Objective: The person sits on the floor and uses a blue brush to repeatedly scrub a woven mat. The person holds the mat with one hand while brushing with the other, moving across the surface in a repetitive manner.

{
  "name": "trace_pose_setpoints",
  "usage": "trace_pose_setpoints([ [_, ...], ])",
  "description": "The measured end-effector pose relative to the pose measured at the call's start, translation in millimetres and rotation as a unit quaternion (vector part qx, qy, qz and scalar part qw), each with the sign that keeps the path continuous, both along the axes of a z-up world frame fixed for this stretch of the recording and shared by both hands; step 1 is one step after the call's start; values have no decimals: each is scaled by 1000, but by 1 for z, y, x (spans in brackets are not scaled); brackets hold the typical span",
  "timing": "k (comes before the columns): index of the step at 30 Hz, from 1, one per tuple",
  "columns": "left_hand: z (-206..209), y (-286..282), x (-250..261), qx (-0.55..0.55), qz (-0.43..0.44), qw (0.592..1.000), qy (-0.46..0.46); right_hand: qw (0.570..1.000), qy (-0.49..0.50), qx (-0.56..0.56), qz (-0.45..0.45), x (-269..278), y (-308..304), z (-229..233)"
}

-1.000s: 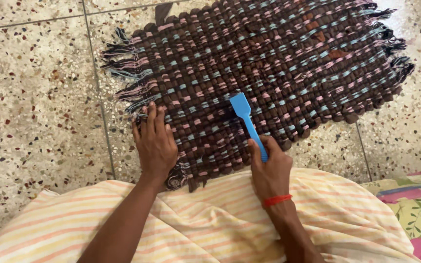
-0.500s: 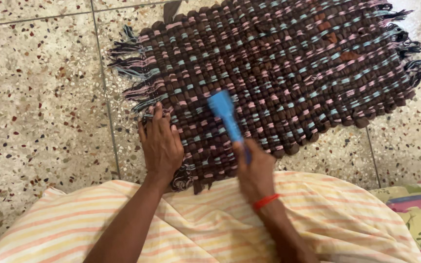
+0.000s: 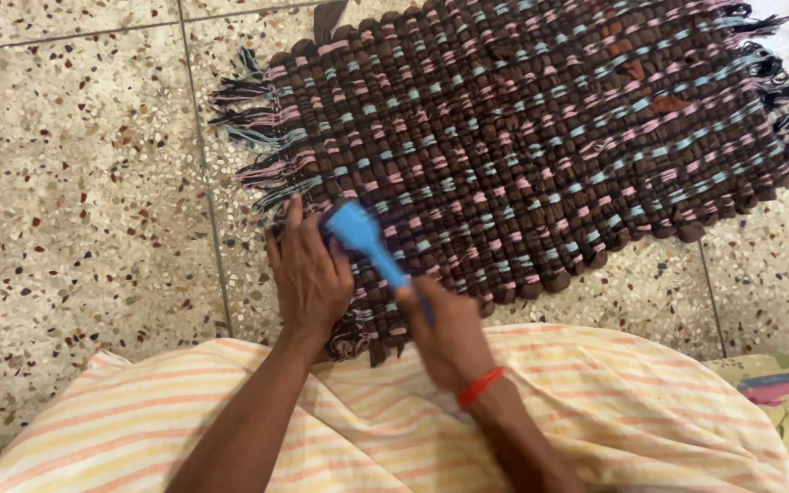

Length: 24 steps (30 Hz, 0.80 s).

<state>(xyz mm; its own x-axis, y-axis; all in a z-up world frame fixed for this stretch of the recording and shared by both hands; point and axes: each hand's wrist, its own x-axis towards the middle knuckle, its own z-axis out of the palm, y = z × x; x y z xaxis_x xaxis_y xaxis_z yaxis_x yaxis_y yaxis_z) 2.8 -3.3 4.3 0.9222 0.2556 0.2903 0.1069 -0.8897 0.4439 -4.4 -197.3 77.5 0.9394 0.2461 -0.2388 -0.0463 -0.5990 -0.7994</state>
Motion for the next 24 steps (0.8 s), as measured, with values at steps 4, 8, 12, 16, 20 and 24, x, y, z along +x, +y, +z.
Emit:
trace_pose_setpoints([
  [4,2,-1,1,4,15,1000,26,998,-36,-55,11,16,0,-4],
  [8,2,-1,0,29,9,999,20,990,-67,-89,-92,31,-15,5],
  [12,0,0,1,27,9,999,34,996,11,-69,-59,16,7,1],
  [16,-4,4,2,58,-2,998,-4,999,-18,-38,14,14,14,-1],
  [20,3,0,2,33,-7,999,-2,989,-72,-87,-96,38,-4,1],
  [24,7,-1,1,0,-4,1000,7,993,-82,-32,-76,21,12,-11],
])
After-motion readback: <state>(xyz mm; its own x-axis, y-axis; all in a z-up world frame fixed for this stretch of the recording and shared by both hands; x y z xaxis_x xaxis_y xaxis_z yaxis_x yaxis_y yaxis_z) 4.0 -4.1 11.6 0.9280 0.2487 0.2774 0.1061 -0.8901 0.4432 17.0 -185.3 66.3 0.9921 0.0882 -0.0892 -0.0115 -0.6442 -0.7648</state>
